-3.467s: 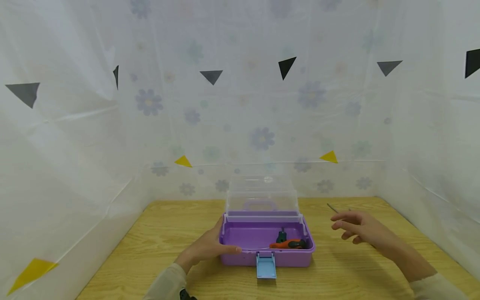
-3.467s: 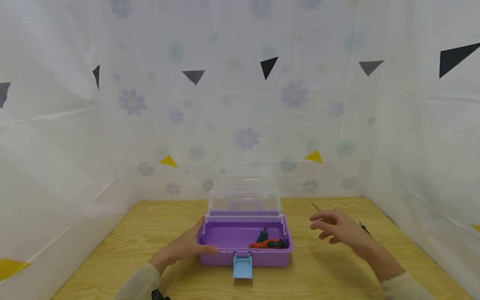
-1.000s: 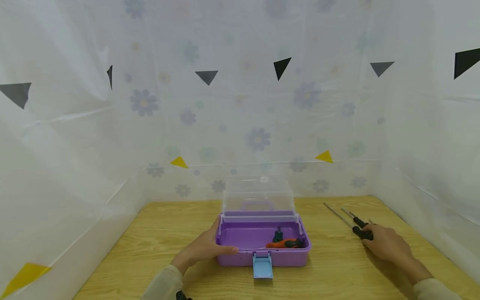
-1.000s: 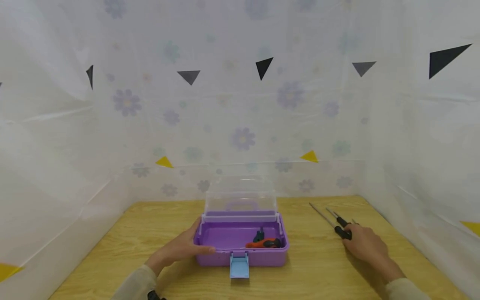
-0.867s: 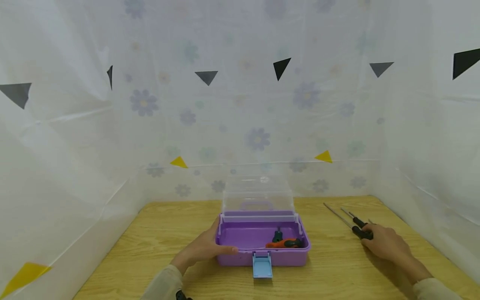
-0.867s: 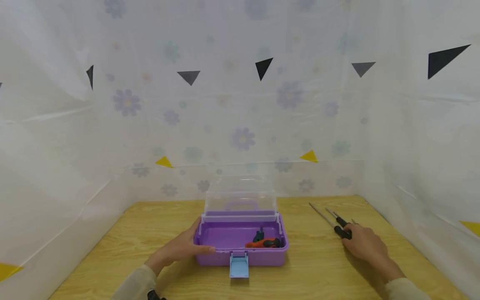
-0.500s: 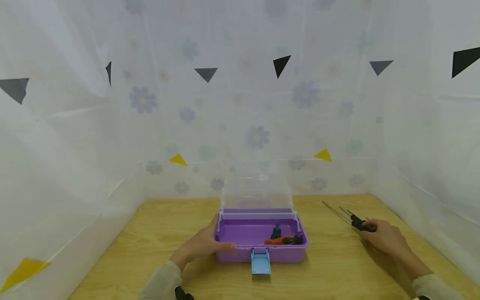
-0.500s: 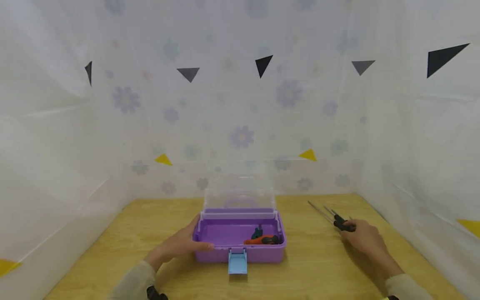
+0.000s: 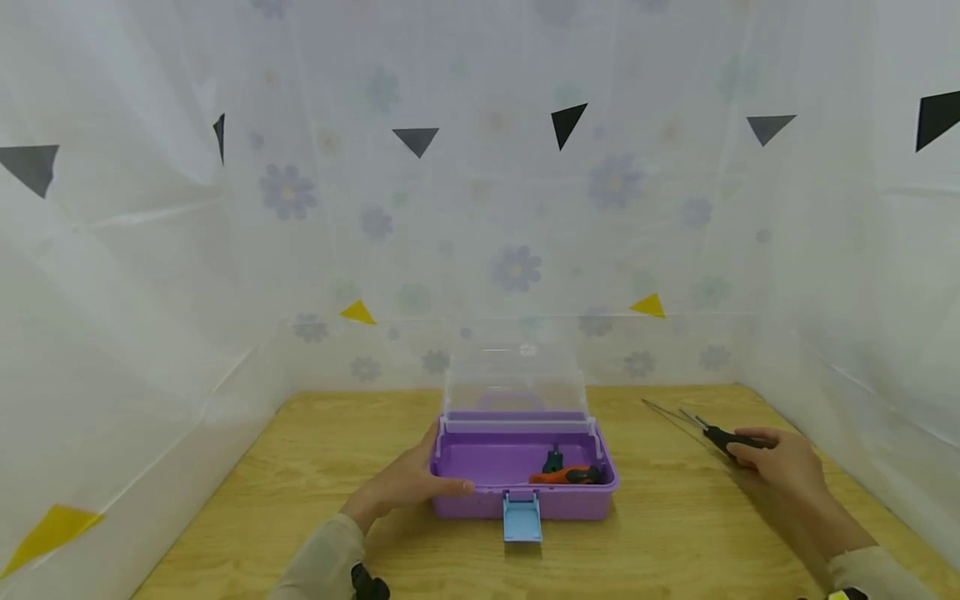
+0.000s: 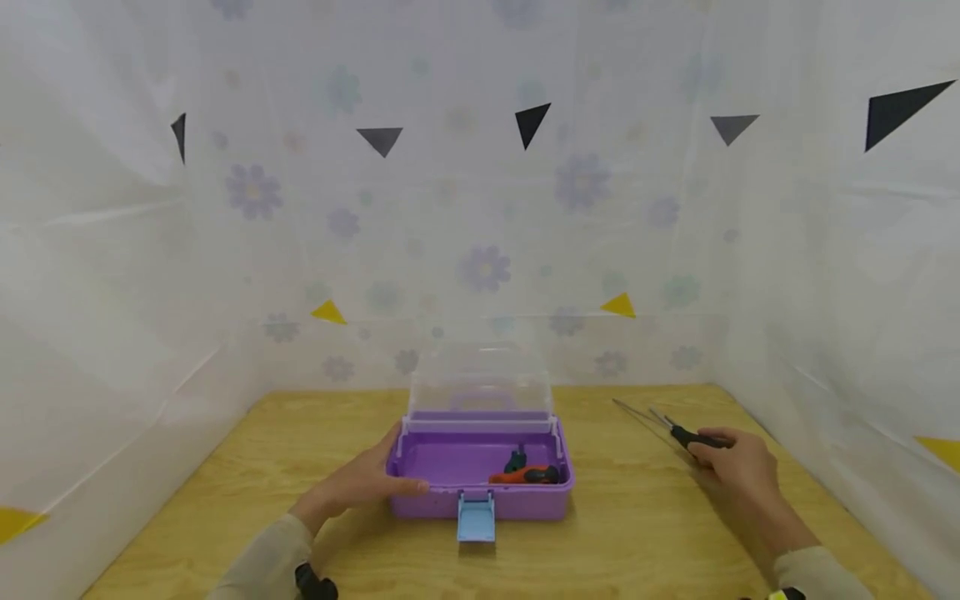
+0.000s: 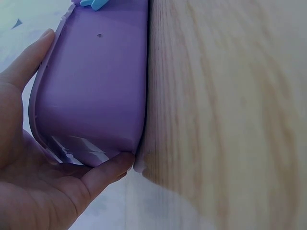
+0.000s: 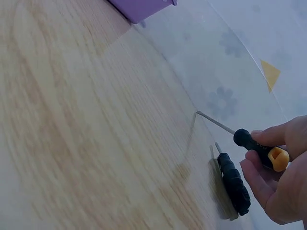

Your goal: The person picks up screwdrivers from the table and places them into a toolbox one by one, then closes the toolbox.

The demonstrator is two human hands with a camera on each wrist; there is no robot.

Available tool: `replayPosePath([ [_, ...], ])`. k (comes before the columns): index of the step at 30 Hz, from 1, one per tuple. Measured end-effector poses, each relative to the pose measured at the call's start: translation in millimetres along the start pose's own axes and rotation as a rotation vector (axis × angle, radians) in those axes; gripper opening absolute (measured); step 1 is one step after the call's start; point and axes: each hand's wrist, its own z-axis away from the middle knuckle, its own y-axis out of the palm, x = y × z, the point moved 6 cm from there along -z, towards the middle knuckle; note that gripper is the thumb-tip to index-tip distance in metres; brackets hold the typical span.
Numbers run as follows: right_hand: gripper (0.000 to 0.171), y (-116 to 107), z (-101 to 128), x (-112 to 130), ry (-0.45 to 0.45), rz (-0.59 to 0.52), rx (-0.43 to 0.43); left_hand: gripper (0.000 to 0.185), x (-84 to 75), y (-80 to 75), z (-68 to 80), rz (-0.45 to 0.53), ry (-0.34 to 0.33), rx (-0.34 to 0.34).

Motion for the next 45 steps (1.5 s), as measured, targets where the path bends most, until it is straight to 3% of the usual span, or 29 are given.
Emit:
replayPosePath([
  [3,0.057,-1,1,-1,0.006,-0.096,-0.018,0.127,0.4,0.3,-0.5,0.001,-0.001,0.002],
  [10,0.049,-4,8,0,0.017,-0.166,-0.055,0.127,2.8,1.0,-1.7,-0.008,-0.012,0.002],
  [18,0.017,-7,10,-2,0.038,-0.281,-0.055,0.128,2.9,0.3,-2.4,-0.022,-0.023,-0.002],
  [27,0.03,-1,11,-4,0.106,-0.578,-0.026,0.128,-1.2,-0.6,-1.0,-0.012,-0.022,-0.002],
  [33,0.026,-2,10,-4,0.156,-0.64,-0.001,0.128,-0.3,-1.5,-0.3,-0.04,-0.037,-0.012],
  [45,0.024,1,9,3,0.115,-0.761,0.109,0.129,3.7,-1.6,-0.7,-0.046,-0.058,-0.016],
])
